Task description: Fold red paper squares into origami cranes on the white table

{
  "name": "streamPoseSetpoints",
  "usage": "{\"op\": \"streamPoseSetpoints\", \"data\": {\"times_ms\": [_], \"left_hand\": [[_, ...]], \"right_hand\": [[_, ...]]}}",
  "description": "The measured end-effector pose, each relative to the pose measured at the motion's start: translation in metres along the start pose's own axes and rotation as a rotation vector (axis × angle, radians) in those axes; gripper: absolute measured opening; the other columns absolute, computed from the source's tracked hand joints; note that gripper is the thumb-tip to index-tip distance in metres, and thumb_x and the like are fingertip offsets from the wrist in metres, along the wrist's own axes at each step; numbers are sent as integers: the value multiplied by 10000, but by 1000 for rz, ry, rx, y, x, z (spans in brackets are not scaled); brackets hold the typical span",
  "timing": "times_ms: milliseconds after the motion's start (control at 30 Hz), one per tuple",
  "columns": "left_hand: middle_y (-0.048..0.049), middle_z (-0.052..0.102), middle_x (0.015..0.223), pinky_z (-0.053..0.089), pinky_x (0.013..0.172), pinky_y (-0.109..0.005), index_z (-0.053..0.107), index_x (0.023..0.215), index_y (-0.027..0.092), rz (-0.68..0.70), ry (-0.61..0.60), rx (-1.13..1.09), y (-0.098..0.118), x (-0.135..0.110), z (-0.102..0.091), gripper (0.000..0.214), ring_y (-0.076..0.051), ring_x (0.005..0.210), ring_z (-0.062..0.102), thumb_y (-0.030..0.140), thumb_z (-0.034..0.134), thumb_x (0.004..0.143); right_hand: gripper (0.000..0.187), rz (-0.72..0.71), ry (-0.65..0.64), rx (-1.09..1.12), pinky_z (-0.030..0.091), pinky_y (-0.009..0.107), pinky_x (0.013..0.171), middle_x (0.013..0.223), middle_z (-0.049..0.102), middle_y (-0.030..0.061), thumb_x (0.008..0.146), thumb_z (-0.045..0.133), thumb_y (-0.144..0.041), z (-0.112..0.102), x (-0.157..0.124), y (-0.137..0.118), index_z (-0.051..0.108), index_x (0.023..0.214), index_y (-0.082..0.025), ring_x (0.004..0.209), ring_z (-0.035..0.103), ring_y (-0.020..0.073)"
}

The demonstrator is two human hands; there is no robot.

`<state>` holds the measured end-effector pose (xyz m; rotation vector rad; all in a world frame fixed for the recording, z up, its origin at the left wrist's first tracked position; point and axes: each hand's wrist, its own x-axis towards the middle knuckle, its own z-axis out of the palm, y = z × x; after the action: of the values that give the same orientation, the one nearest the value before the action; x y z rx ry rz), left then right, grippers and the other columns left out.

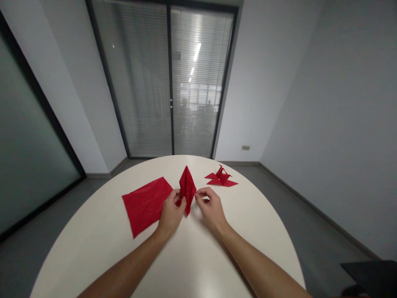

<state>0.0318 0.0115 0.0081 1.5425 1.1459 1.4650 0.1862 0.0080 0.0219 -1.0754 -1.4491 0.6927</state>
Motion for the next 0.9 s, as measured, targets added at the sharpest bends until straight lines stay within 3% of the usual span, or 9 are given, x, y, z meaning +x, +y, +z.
{"op": "streamPoseSetpoints", "data": {"times_ms": [167,267,333,500,667,900], "left_hand": [[-67,729,927,531,753,-311,580,916,190,-12,65,70,-2,0,0,124,-218,858,702,286,623,849],[-47,725,865,527,721,-310,578,881,196,-16,84,99,-2,0,-1,121,-215,796,699,301,629,849],[-41,723,847,524,733,-313,585,868,197,4,79,126,-1,-1,-2,107,-215,794,697,292,629,851],[-56,740,905,525,787,-315,629,913,187,38,22,130,-1,-2,-2,105,-219,861,698,273,636,852],[-84,752,964,547,795,-325,645,949,183,35,-46,61,-4,-2,1,164,-230,900,714,320,652,860],[-66,733,866,537,527,-250,580,928,180,-153,-12,-79,-9,-1,2,265,-206,741,709,423,646,844]], "right_hand": [[238,-79,91,-25,441,265,568,809,554,-12,830,707,-360,1,-5,-8,512,894,-238,666,536,149],[190,-215,22,-141,427,288,607,743,540,-13,869,680,-343,0,-7,-11,545,793,-233,649,510,152],[140,-259,-50,-192,435,304,638,764,579,5,883,674,-347,-1,-7,-12,615,825,-235,665,531,164],[237,-145,-44,-234,454,312,644,888,661,32,829,734,-380,1,-6,-7,643,996,-239,712,577,190],[207,-32,-18,-172,474,308,635,948,677,45,861,685,-373,0,-1,1,616,982,-219,713,603,185],[184,-56,19,-102,495,309,688,910,681,65,918,610,-384,-2,0,6,650,896,-206,783,632,207]]}}
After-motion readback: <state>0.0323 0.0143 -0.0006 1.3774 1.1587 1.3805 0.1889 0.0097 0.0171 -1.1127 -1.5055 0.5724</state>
